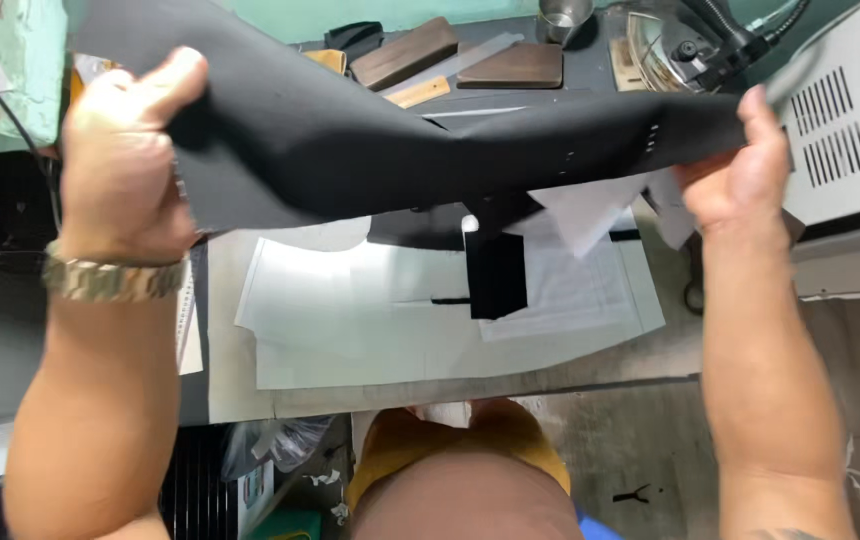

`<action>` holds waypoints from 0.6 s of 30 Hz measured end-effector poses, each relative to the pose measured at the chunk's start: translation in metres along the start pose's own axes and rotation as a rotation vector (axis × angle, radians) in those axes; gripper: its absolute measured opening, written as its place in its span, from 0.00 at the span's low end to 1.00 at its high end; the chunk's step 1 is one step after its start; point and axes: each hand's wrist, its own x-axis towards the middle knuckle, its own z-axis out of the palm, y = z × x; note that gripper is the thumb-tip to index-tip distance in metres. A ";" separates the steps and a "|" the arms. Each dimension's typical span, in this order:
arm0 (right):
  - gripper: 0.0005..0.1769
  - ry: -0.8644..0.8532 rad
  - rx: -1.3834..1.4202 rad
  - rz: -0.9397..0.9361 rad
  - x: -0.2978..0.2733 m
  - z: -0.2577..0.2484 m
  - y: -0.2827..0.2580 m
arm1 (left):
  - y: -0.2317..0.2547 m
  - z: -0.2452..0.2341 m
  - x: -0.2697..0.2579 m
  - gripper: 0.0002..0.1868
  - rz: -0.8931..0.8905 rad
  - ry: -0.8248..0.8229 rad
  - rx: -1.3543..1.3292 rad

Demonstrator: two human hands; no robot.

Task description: The person cuts a piece of black fabric using large tailor shears, aligns it with a paper pattern, and uses a wooden ruler to mark the material.

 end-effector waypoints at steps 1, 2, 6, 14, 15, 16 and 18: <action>0.15 0.021 0.033 -0.017 0.017 -0.003 -0.007 | -0.015 0.002 0.012 0.23 -0.054 -0.016 -0.092; 0.15 0.023 0.026 -0.006 0.022 -0.009 -0.020 | -0.035 -0.011 0.024 0.23 -0.062 -0.006 -0.089; 0.22 -0.035 0.002 -0.191 0.048 -0.087 -0.061 | -0.085 -0.017 0.028 0.10 0.307 -0.124 0.645; 0.31 0.265 -0.425 -0.256 -0.073 -0.103 0.068 | -0.211 -0.072 -0.016 0.14 -0.505 -0.047 -0.233; 0.21 0.289 -0.359 -0.128 -0.046 -0.152 0.103 | -0.240 -0.095 -0.015 0.14 -0.592 -0.024 -0.227; 0.13 0.313 -0.291 -0.001 -0.031 -0.207 0.142 | -0.269 -0.119 -0.013 0.15 -0.679 -0.001 -0.219; 0.16 0.324 -0.265 0.056 -0.019 -0.228 0.186 | -0.341 -0.166 0.007 0.15 -0.696 -0.006 -0.113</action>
